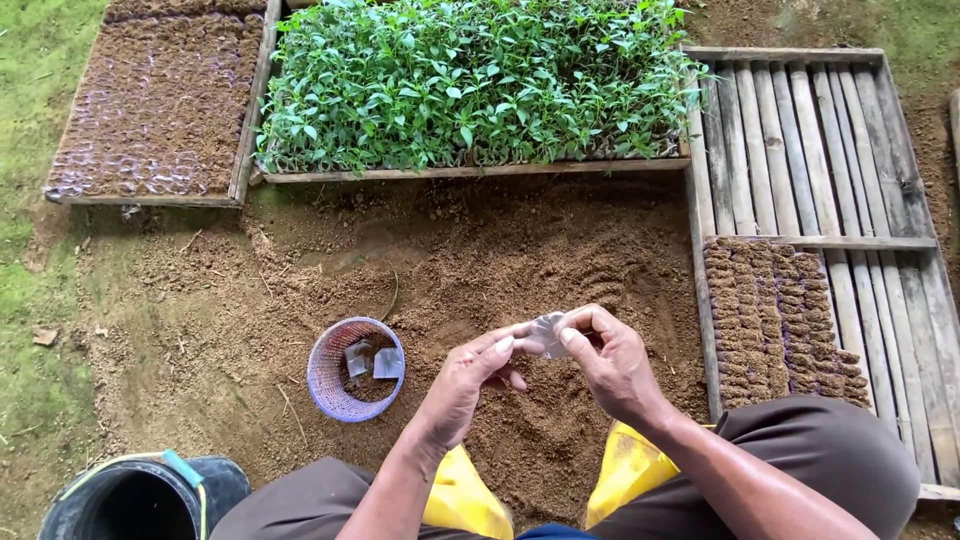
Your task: Manually filling small plastic sleeves with soil to create seedling plugs for agricultural use.
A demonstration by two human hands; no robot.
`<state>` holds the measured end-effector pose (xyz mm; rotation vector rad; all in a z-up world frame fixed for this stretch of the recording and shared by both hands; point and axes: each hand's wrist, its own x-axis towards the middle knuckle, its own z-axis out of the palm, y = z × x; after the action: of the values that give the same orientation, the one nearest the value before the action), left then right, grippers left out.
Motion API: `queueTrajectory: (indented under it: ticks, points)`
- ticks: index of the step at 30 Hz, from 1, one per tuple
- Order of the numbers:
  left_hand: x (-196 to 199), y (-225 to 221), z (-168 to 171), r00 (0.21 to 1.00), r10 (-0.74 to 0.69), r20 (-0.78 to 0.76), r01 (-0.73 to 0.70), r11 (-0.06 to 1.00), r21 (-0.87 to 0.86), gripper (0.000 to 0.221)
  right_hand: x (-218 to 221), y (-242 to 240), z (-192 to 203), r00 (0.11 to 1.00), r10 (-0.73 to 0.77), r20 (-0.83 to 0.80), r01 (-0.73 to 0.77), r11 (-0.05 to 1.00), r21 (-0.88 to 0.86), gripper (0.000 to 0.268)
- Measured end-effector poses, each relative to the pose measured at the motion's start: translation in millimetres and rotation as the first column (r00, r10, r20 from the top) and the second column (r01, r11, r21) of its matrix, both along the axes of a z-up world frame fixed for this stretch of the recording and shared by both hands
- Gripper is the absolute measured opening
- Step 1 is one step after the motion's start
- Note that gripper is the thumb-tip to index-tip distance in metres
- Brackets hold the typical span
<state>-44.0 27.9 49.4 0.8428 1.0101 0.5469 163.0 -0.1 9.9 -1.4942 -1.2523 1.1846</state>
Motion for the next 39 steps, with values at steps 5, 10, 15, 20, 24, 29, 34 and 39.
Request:
queueTrajectory:
  ticks: [5,10,15,20,24,29,34,39]
  points:
    - [-1.5,-0.6,-4.1,1.0,-0.001,0.022,0.001,1.0,0.001,0.052,0.2,0.7,1.2,0.999,0.006,-0.044,-0.006,1.0,0.007,0.012]
    - [-3.0,-2.0,-5.1,1.0,-0.012,0.02,0.011,0.999,0.047,0.054,-0.3,0.9,4.3,0.999,0.028,-0.029,-0.027,0.998,0.062,0.01]
    - [-3.3,-1.5,-6.0,0.992,0.019,-0.123,0.053,0.83,0.555,0.041,6.9,6.3,0.9,0.987,-0.136,-0.089,0.137,0.99,0.009,0.013]
    - [-8.5,-9.1,-17.6,0.707,0.261,-0.657,0.57,0.339,0.748,0.048,6.1,7.0,7.3,0.967,-0.19,-0.169,0.179,0.981,-0.078,0.017]
    - [-10.1,-13.1,-23.2,0.615,0.398,-0.68,0.678,0.173,0.715,0.043,8.0,8.0,1.5,0.981,-0.128,-0.144,0.11,0.986,-0.123,0.018]
    - [-30.8,0.7,-7.9,0.608,0.489,-0.626,0.689,0.068,0.722,0.035,44.6,53.0,-10.9,0.986,-0.057,0.158,0.038,0.992,0.121,0.022]
    - [-54.2,14.0,1.7,0.501,0.54,-0.676,0.77,0.079,0.633,0.034,86.6,99.6,-83.9,0.945,-0.192,0.264,0.194,0.981,0.02,0.025]
    - [-60.2,14.2,-5.3,0.487,0.434,-0.758,0.693,0.336,0.638,0.042,137.0,84.3,-286.0,0.725,0.199,0.66,0.218,0.842,-0.493,0.051]
